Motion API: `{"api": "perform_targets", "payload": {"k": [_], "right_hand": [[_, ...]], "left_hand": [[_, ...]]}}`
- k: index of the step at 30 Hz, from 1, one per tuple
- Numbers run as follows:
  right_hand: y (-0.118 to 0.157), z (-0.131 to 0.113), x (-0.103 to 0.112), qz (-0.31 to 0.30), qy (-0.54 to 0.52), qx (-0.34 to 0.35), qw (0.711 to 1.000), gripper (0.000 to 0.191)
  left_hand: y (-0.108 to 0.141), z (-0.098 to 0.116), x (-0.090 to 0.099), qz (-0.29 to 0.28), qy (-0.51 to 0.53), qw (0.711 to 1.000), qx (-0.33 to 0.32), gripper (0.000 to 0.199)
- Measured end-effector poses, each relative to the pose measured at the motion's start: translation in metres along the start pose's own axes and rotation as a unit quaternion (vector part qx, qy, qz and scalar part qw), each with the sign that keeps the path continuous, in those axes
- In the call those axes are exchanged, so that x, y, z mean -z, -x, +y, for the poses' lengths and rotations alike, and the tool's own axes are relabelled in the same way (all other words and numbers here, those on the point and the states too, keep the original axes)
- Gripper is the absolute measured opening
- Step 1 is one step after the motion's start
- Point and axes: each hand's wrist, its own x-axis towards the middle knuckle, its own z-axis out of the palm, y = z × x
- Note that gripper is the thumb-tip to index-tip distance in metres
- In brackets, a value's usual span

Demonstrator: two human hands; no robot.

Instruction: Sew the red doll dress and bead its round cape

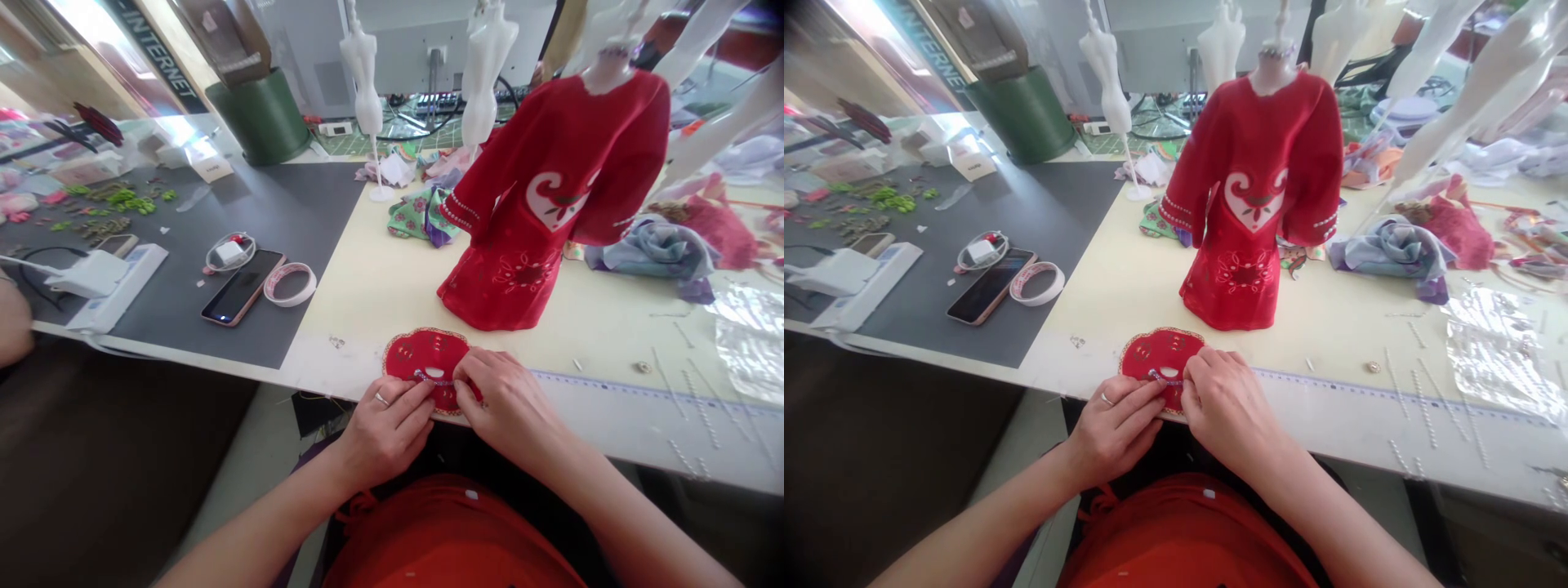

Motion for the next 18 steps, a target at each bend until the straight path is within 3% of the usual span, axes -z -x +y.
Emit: {"api": "perform_targets", "payload": {"k": [18], "right_hand": [[-0.0015, 0.0027, -0.0026, 0.008, 0.002, -0.002, 1.000, 0.016]], "left_hand": [[0.0004, -0.0010, 0.0008, -0.025, 0.003, 1.000, -0.005, 0.034]]}}
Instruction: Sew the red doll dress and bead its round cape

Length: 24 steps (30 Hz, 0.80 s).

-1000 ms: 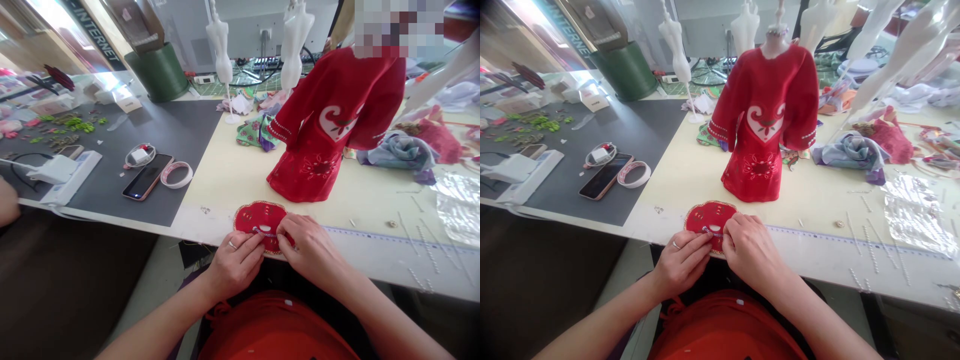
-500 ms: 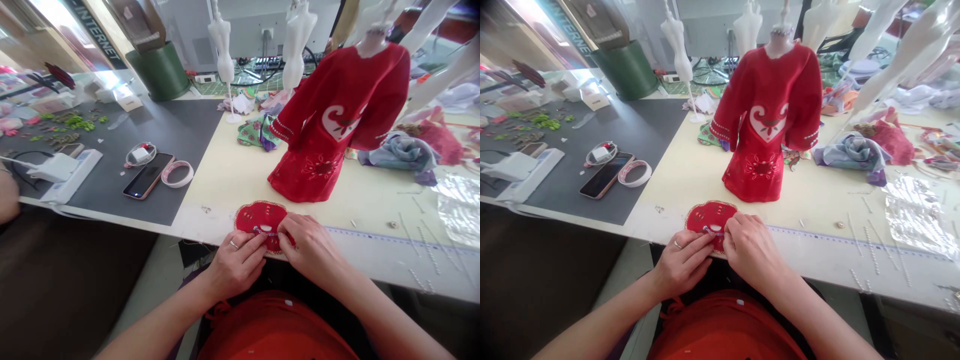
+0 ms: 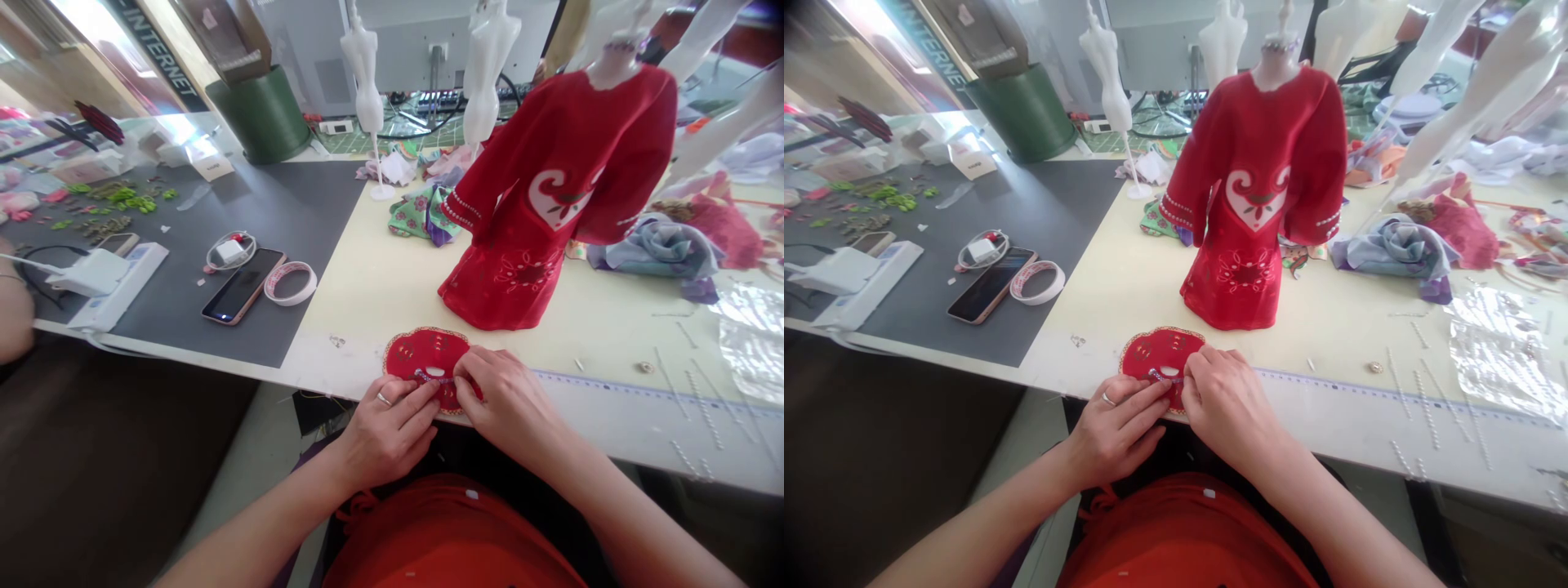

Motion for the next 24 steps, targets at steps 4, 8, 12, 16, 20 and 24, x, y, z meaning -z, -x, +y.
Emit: {"api": "perform_targets", "payload": {"k": [4, 8, 12, 16, 20, 24], "right_hand": [[-0.0003, -0.0003, 0.0001, -0.007, 0.001, -0.006, 1.000, 0.016], [-0.0013, -0.0013, 0.0016, -0.013, 0.005, 0.001, 1.000, 0.017], [-0.0031, -0.0018, 0.0034, -0.012, 0.031, 0.021, 0.999, 0.017], [-0.0037, -0.0016, 0.0045, -0.003, 0.054, 0.044, 0.998, 0.017], [-0.0028, -0.0012, 0.0046, 0.003, 0.042, 0.051, 0.998, 0.016], [-0.0028, -0.0004, 0.0039, -0.004, 0.035, 0.049, 0.998, 0.016]], "left_hand": [[0.0001, -0.0004, 0.0008, -0.018, 0.002, 1.000, -0.002, 0.036], [-0.0007, 0.0002, 0.0023, -0.029, -0.003, 1.000, -0.002, 0.037], [-0.0012, 0.0007, 0.0027, -0.039, -0.005, 0.999, 0.003, 0.035], [-0.0016, 0.0005, 0.0027, -0.044, -0.006, 0.999, 0.004, 0.035], [-0.0023, 0.0004, 0.0038, -0.043, -0.007, 0.999, 0.004, 0.034], [-0.0022, 0.0001, 0.0047, -0.048, 0.001, 0.999, 0.004, 0.032]]}}
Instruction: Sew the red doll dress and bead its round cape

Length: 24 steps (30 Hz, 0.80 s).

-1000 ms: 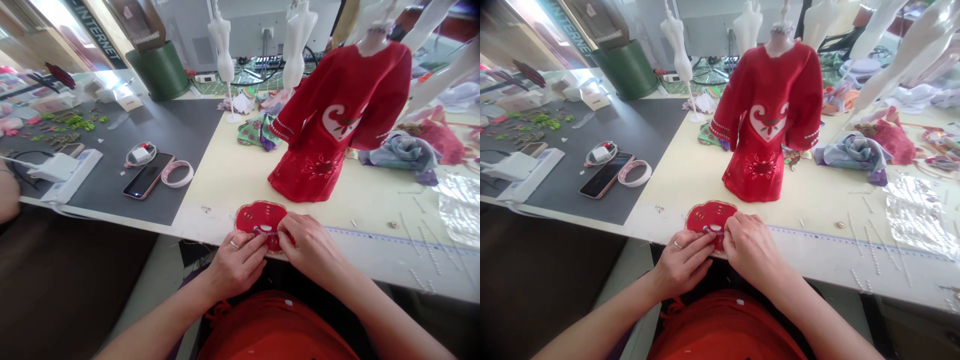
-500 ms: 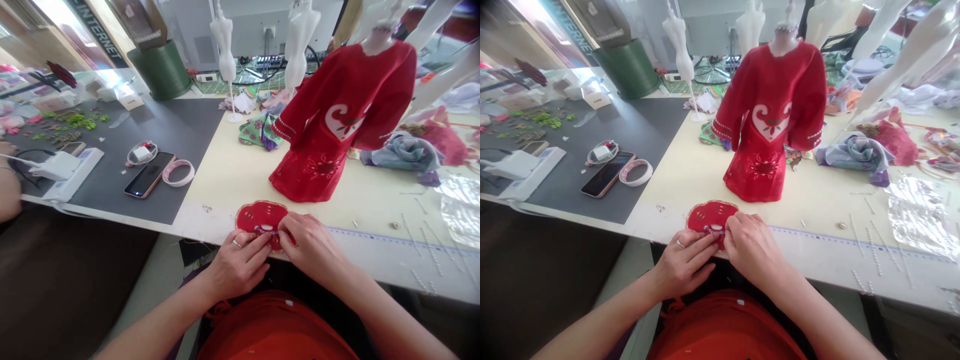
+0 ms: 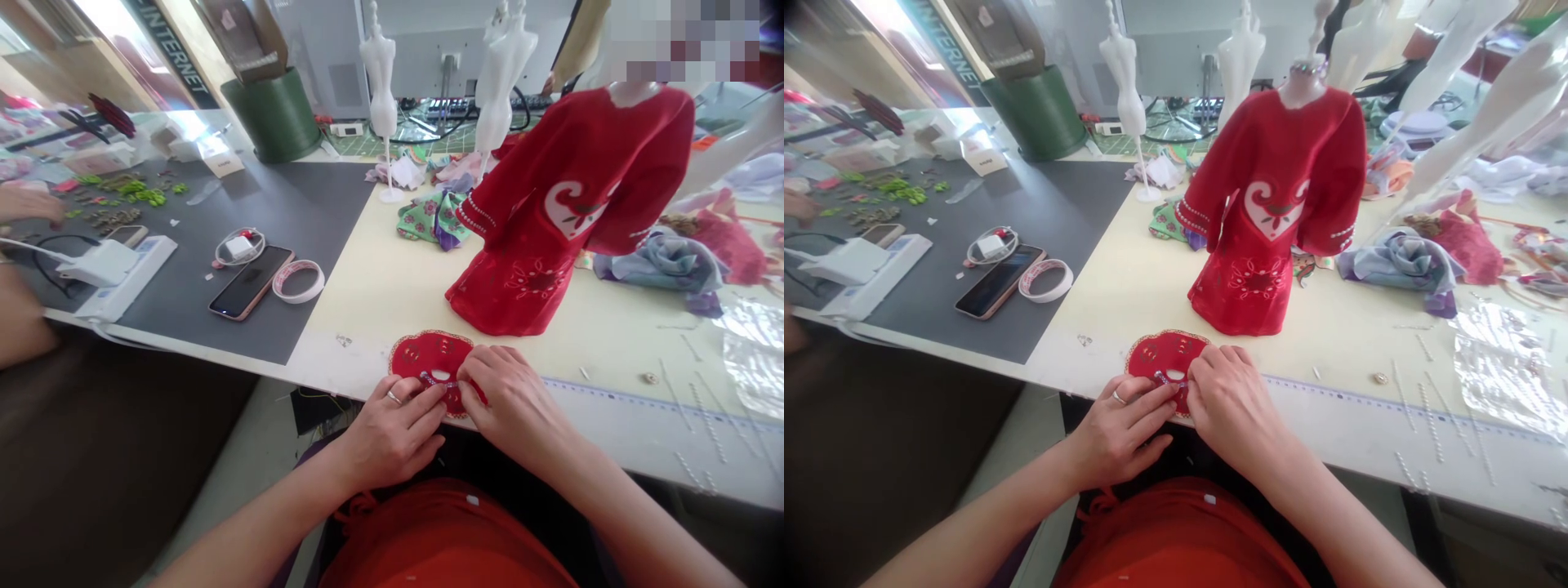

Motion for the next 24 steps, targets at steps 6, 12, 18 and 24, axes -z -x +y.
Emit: {"api": "perform_targets", "payload": {"k": [6, 12, 18, 24], "right_hand": [[-0.0037, 0.0007, -0.0010, -0.008, 0.005, 0.000, 1.000, 0.016], [-0.0036, 0.0007, -0.0011, -0.003, 0.016, 0.005, 1.000, 0.015], [-0.0025, 0.0010, -0.0032, -0.001, 0.019, 0.000, 1.000, 0.015], [-0.0021, 0.0018, -0.0041, -0.006, 0.023, -0.003, 1.000, 0.015]], "left_hand": [[0.0001, -0.0009, 0.0007, 0.000, 0.004, 1.000, -0.004, 0.031], [0.0002, -0.0020, 0.0010, -0.007, -0.005, 1.000, -0.009, 0.032], [-0.0015, 0.0012, 0.0028, -0.030, -0.006, 1.000, 0.003, 0.043], [-0.0036, 0.0049, 0.0040, -0.038, -0.009, 0.999, 0.016, 0.045]]}}
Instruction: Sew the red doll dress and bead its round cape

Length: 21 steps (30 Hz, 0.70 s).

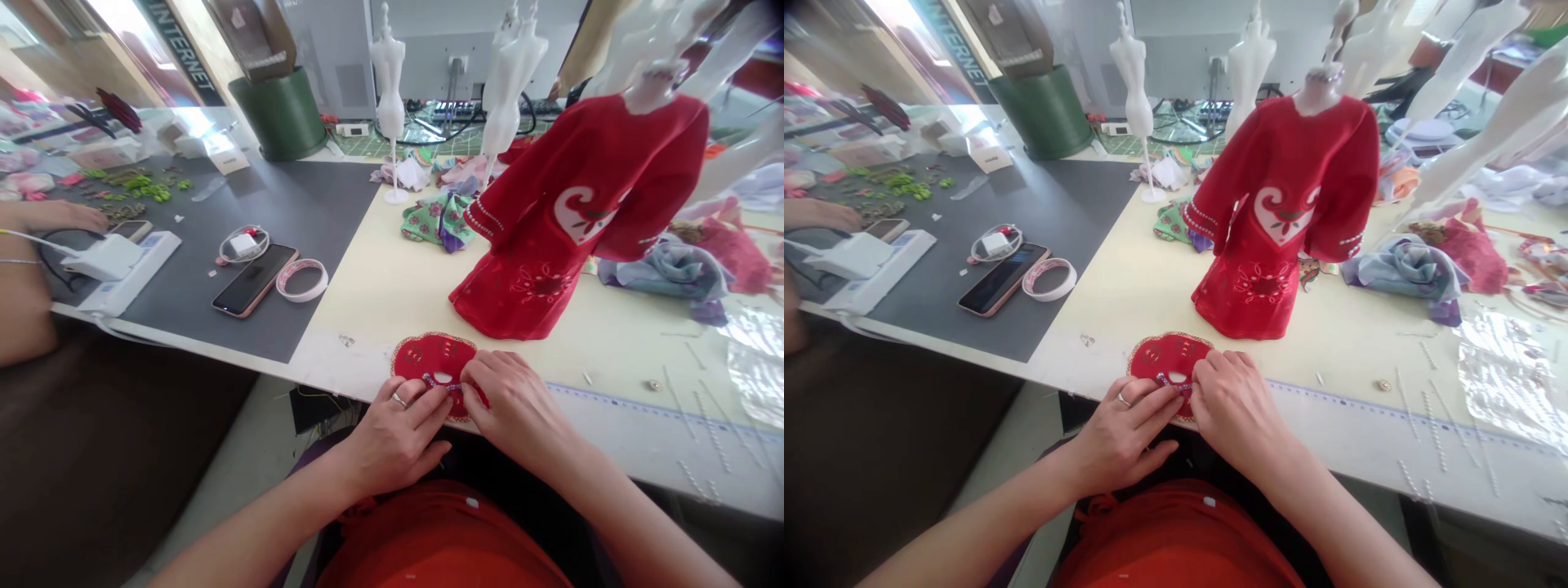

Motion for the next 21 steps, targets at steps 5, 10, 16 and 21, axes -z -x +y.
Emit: {"api": "perform_targets", "payload": {"k": [5, 10, 16, 21], "right_hand": [[-0.0006, 0.0002, 0.0001, -0.002, 0.002, -0.001, 1.000, 0.015], [-0.0017, 0.0005, 0.0000, -0.002, 0.003, -0.002, 1.000, 0.015], [-0.0021, 0.0008, -0.0002, -0.002, -0.001, -0.005, 1.000, 0.015], [-0.0015, 0.0007, 0.0000, -0.004, -0.002, -0.007, 1.000, 0.015]], "left_hand": [[0.0004, 0.0000, -0.0012, 0.001, -0.007, 1.000, -0.006, 0.044], [0.0010, -0.0008, -0.0016, 0.002, -0.004, 1.000, -0.007, 0.045], [0.0015, -0.0019, -0.0014, -0.002, 0.004, 1.000, -0.007, 0.046], [0.0017, -0.0021, -0.0009, -0.003, -0.005, 1.000, -0.015, 0.043]]}}
